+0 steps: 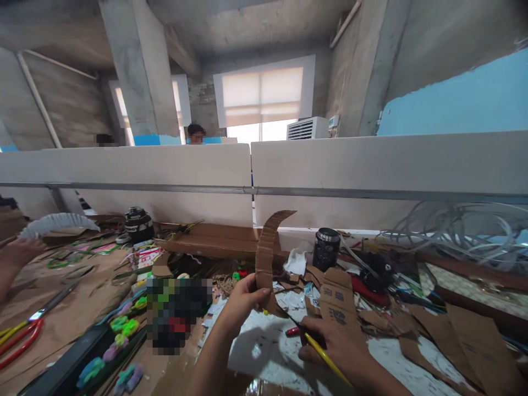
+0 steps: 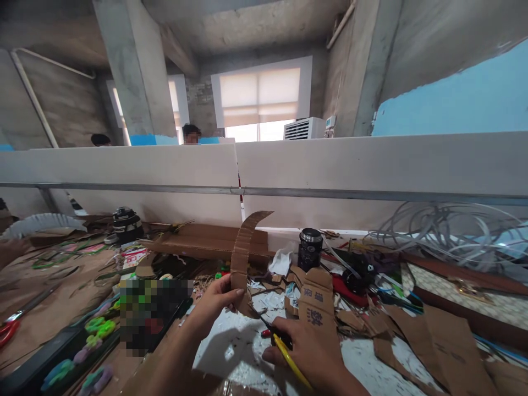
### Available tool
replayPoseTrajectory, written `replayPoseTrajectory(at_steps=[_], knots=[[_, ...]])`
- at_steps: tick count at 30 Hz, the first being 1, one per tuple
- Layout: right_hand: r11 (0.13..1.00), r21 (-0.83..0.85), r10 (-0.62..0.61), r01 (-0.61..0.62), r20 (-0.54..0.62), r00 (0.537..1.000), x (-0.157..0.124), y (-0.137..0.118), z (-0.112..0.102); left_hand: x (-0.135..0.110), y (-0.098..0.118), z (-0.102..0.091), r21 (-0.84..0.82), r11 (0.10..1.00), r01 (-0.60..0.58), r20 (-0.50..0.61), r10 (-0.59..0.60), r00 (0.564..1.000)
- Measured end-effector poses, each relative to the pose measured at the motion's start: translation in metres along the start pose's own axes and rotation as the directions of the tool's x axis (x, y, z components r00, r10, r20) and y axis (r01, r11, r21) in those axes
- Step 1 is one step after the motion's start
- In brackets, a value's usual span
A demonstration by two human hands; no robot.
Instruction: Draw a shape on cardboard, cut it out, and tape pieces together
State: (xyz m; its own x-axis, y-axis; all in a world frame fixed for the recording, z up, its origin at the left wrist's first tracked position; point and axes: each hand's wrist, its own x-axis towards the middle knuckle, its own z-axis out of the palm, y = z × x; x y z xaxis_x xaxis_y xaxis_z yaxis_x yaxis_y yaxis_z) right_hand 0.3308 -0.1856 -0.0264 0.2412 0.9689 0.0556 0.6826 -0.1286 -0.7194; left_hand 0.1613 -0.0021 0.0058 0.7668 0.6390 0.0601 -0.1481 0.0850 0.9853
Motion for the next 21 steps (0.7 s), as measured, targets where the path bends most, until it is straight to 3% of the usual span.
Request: replayPoseTrajectory(at_steps=[8, 12, 17, 21], knots=[[0.996, -0.009, 0.090, -0.091, -0.076, 0.993, 0.003, 0.001, 0.003, 0.016, -0.026, -0.006, -0.048, 0.999, 0.000, -0.002, 0.000, 1.000], [0.995, 0.071, 0.084, -0.076, -0.117, 0.990, 0.010, 0.011, 0.005, 0.026, -0.040, -0.009, -0.049, 0.999, -0.015, -0.022, 0.014, 1.000], [0.944, 0.331, 0.067, 0.023, -0.258, 0.964, 0.020, 0.023, 0.003, 0.031, -0.050, -0.006, 0.050, 0.998, -0.045, -0.064, 0.048, 0.997], [0.787, 0.599, 0.115, 0.149, -0.380, 0.918, 0.023, 0.021, -0.010, 0.024, -0.043, 0.003, 0.220, 0.965, -0.142, -0.123, 0.171, 0.978]])
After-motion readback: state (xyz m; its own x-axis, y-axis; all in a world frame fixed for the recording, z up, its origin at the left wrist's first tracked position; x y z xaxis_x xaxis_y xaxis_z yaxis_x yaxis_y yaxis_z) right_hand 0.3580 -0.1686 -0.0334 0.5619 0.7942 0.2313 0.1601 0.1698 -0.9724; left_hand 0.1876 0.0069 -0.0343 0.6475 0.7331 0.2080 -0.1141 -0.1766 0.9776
